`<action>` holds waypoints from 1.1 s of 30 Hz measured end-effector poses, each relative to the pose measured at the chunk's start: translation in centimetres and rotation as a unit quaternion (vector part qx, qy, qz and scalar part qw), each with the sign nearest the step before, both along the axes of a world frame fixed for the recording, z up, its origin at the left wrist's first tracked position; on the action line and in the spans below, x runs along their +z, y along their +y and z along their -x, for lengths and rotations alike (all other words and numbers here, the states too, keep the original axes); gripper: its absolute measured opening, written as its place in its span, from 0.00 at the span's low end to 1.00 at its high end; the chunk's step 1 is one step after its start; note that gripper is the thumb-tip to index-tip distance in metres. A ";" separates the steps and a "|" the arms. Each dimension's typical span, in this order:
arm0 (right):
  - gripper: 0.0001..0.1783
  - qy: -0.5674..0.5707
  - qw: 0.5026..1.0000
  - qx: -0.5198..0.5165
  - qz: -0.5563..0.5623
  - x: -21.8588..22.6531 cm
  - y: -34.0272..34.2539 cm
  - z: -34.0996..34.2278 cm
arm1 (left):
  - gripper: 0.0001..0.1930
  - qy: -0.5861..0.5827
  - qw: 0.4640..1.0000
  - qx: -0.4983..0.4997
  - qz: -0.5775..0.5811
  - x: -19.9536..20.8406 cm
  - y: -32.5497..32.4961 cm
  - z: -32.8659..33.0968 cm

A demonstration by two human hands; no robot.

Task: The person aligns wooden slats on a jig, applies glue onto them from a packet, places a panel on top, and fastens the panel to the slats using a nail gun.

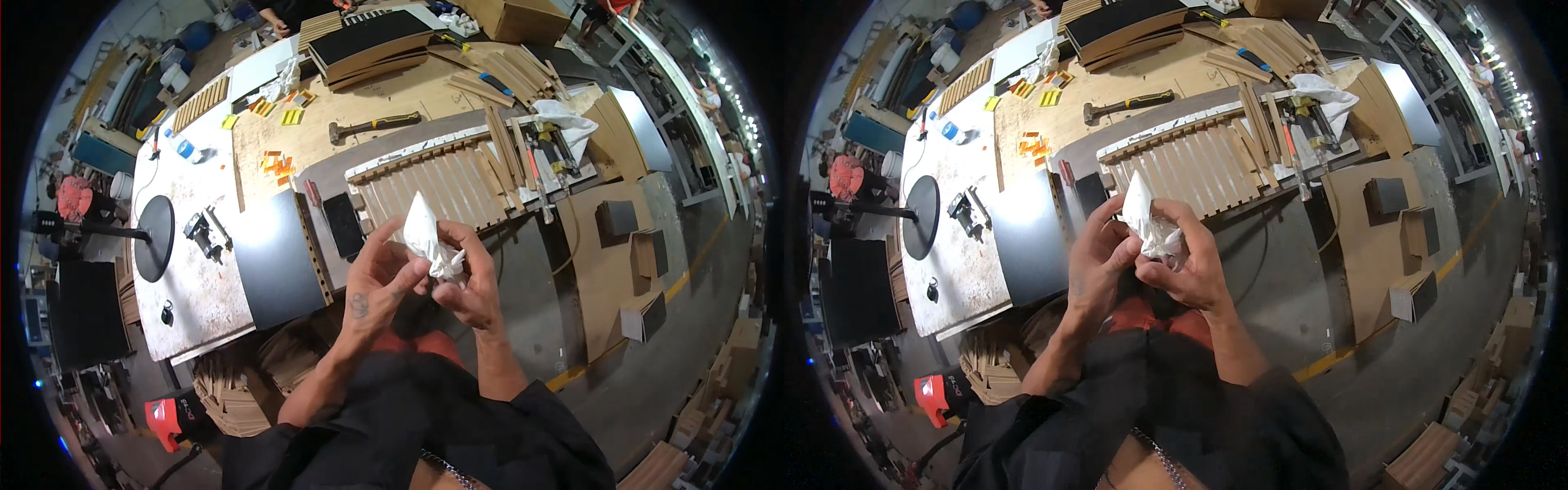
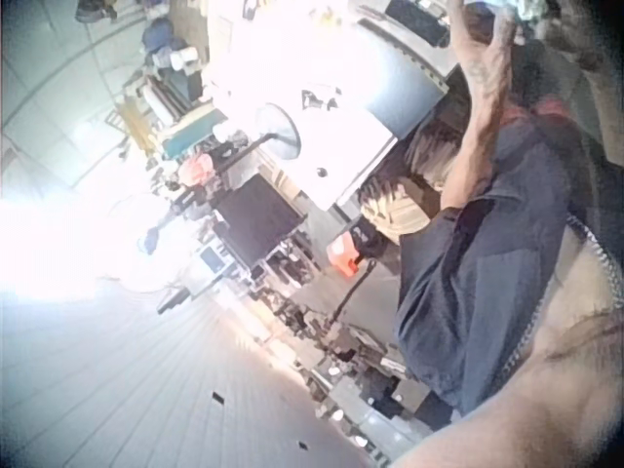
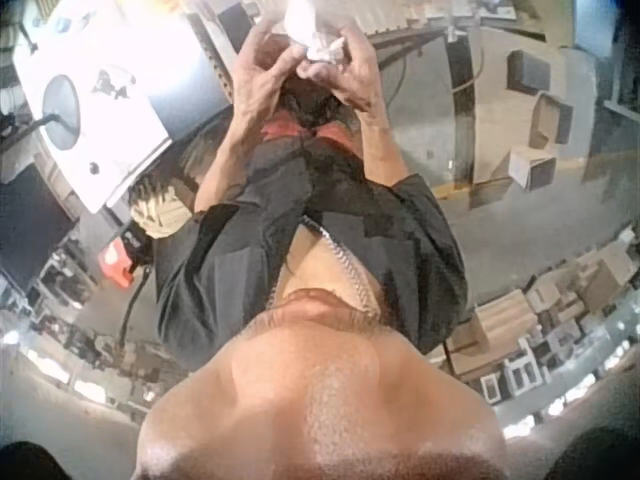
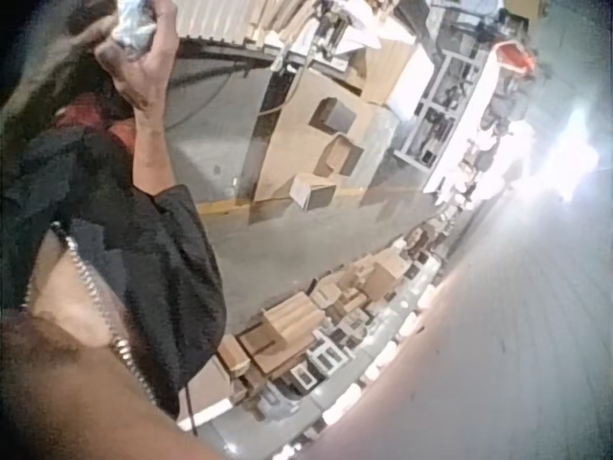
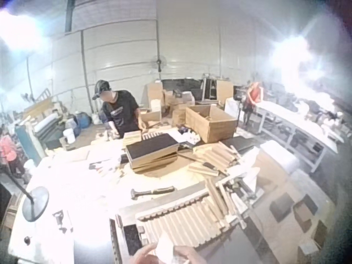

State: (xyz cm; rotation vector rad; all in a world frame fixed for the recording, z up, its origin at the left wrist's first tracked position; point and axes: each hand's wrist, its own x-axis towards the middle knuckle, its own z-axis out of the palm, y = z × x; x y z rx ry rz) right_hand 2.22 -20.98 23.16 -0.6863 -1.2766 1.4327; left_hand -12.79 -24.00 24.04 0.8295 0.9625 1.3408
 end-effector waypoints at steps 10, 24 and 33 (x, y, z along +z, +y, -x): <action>0.10 -0.230 0.899 -0.175 -0.330 1.7 -0.8 0.1 | 0.32 -0.209 0.973 -0.081 0.049 0.7 -3.1 0.9; 0.39 -0.054 0.968 -0.209 -0.130 3.2 -4.0 6.8 | 0.19 -0.028 0.995 0.019 -0.090 3.9 -5.1 2.9; 0.27 -0.198 0.899 -0.386 0.047 1.6 -5.1 9.6 | 0.19 -0.006 0.994 0.038 -0.103 4.0 -4.9 4.4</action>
